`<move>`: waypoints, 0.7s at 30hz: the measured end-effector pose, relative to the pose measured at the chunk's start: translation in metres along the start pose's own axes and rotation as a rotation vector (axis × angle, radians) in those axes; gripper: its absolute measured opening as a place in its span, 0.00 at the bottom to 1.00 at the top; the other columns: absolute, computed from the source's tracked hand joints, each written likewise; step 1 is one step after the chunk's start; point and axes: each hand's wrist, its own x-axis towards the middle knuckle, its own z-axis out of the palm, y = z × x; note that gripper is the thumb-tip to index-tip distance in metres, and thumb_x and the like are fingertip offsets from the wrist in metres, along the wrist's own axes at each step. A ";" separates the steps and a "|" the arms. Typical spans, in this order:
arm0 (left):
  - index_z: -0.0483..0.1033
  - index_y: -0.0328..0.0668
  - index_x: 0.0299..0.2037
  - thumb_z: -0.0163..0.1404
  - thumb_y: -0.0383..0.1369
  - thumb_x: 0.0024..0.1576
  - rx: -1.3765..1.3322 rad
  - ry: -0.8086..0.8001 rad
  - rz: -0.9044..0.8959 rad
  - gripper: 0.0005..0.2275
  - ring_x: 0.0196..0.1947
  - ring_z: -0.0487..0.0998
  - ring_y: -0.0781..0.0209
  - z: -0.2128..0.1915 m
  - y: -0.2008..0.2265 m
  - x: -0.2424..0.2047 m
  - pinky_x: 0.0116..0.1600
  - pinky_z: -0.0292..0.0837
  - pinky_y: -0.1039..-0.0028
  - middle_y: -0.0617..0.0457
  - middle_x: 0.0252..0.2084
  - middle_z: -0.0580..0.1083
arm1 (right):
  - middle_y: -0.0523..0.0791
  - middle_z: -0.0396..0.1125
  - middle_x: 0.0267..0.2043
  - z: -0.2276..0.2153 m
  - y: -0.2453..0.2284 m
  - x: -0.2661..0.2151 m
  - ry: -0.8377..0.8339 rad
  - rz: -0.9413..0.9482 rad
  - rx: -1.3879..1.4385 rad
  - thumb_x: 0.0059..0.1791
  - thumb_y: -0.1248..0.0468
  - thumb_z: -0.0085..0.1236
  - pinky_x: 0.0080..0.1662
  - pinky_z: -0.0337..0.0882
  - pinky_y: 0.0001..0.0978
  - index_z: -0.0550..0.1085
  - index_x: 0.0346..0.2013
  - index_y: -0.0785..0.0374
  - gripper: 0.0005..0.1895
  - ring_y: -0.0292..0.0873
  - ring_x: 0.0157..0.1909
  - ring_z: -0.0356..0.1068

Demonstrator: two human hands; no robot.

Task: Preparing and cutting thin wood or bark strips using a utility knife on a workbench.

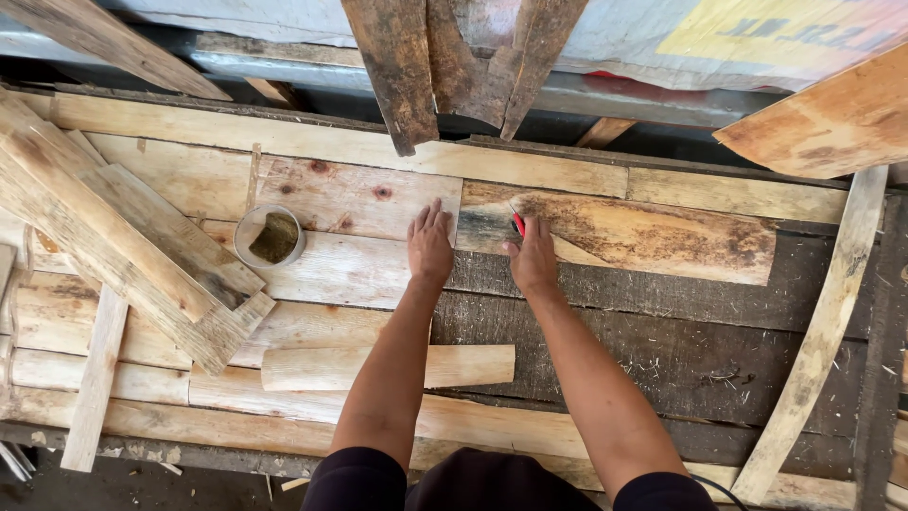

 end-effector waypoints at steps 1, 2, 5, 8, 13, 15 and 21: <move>0.68 0.49 0.63 0.43 0.16 0.55 0.001 0.003 0.002 0.25 0.76 0.50 0.56 -0.007 0.004 -0.004 0.77 0.41 0.62 0.55 0.78 0.51 | 0.54 0.62 0.55 -0.001 -0.002 -0.001 0.003 -0.001 0.001 0.48 0.62 0.66 0.51 0.73 0.48 0.62 0.59 0.64 0.29 0.56 0.54 0.69; 0.67 0.48 0.62 0.42 0.17 0.56 -0.016 -0.011 -0.026 0.24 0.77 0.48 0.56 -0.013 0.009 -0.008 0.78 0.39 0.62 0.55 0.79 0.50 | 0.54 0.62 0.55 -0.002 -0.003 -0.002 0.003 -0.005 0.008 0.48 0.62 0.66 0.51 0.73 0.48 0.62 0.60 0.64 0.30 0.55 0.54 0.68; 0.66 0.47 0.62 0.41 0.18 0.58 -0.037 0.000 -0.040 0.22 0.79 0.46 0.55 -0.009 0.011 -0.010 0.80 0.37 0.60 0.53 0.80 0.49 | 0.54 0.63 0.54 -0.006 -0.005 -0.004 0.009 -0.028 -0.011 0.48 0.63 0.67 0.51 0.73 0.49 0.64 0.61 0.64 0.30 0.55 0.54 0.68; 0.64 0.44 0.66 0.40 0.23 0.62 -0.006 0.058 -0.007 0.20 0.80 0.45 0.50 0.009 0.007 -0.009 0.80 0.36 0.55 0.47 0.80 0.48 | 0.53 0.64 0.53 -0.009 -0.007 -0.009 0.031 -0.075 -0.038 0.48 0.65 0.67 0.53 0.73 0.50 0.67 0.62 0.64 0.29 0.55 0.54 0.68; 0.50 0.53 0.75 0.38 0.34 0.64 0.021 0.041 0.043 0.27 0.77 0.39 0.41 -0.004 0.021 -0.019 0.76 0.34 0.46 0.40 0.78 0.42 | 0.53 0.63 0.56 0.021 0.018 -0.007 0.110 -0.160 -0.065 0.46 0.70 0.64 0.58 0.75 0.43 0.68 0.68 0.60 0.34 0.55 0.56 0.68; 0.47 0.57 0.77 0.36 0.35 0.66 0.097 0.019 0.031 0.27 0.78 0.38 0.41 0.003 0.020 -0.016 0.76 0.33 0.45 0.40 0.79 0.39 | 0.54 0.61 0.59 0.030 0.024 -0.006 0.070 -0.149 -0.083 0.49 0.68 0.64 0.59 0.75 0.39 0.66 0.70 0.59 0.34 0.56 0.59 0.66; 0.49 0.56 0.76 0.36 0.35 0.66 0.052 0.028 0.030 0.26 0.79 0.38 0.42 -0.003 0.021 -0.021 0.77 0.34 0.45 0.41 0.80 0.40 | 0.57 0.42 0.76 -0.002 -0.001 -0.007 -0.049 -0.087 -0.379 0.51 0.62 0.59 0.68 0.52 0.67 0.63 0.70 0.49 0.32 0.68 0.75 0.45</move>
